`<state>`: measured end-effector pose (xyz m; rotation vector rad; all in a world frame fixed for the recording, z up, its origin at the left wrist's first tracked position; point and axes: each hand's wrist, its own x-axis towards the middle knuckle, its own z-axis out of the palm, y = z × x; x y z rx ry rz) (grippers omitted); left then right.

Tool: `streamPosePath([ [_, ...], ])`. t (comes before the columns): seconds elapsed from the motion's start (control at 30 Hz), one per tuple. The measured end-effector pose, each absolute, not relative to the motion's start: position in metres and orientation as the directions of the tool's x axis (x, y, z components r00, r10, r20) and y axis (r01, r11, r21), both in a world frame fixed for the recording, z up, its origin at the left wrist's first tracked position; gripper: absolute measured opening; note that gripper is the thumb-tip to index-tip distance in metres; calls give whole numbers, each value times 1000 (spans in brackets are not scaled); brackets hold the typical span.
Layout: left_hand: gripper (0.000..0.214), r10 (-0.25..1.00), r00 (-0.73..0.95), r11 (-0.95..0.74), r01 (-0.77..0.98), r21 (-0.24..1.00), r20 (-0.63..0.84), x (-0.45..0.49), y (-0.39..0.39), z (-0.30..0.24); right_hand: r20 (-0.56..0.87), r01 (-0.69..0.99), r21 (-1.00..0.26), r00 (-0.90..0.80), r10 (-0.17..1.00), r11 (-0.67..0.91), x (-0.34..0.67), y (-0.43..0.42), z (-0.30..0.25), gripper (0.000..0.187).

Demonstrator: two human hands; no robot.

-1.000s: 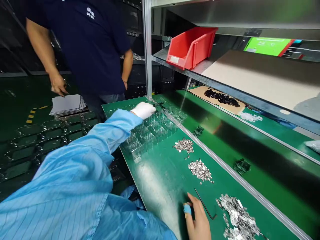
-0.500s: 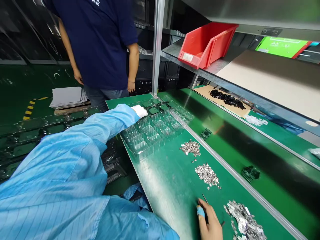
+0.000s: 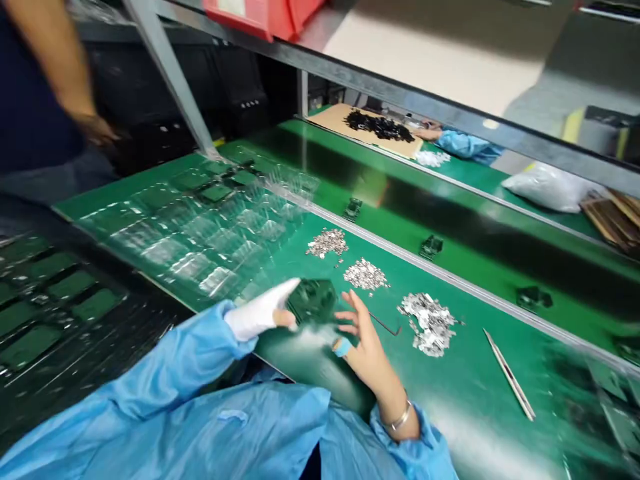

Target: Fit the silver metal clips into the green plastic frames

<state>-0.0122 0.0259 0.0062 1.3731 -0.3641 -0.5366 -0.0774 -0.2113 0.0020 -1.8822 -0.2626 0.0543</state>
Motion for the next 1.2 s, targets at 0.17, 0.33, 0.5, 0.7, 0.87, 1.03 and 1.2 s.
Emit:
streamPosePath([
  [0.17,89,-763,644,-146,-84,986,-59,-19,-23,-27,21,93,-897,986,167,-433,-81,-234,1,73],
  [0.33,30,-503,863,-723,-387,573,-51,49,-22,-20,7,183,-590,975,222,-786,-78,-252,2,71],
  [0.5,24,-411,910,-866,-373,333,-50,99,-54,-20,92,230,-621,971,222,-749,-81,-254,0,71],
  [0.7,26,-386,919,-896,-353,270,-83,113,-72,-30,135,142,-755,989,61,-640,-84,-268,-9,52],
  [0.87,36,-323,946,-923,-307,231,-30,121,-46,-23,157,157,-745,986,59,-649,-84,-265,-12,49],
  [1.03,27,-305,951,-942,-293,164,-54,121,-26,-21,181,174,-736,982,58,-654,-85,-264,-12,48],
  [1.2,23,-282,959,-943,-269,198,-41,114,-25,-28,191,187,-732,979,67,-655,-86,-264,-12,52],
])
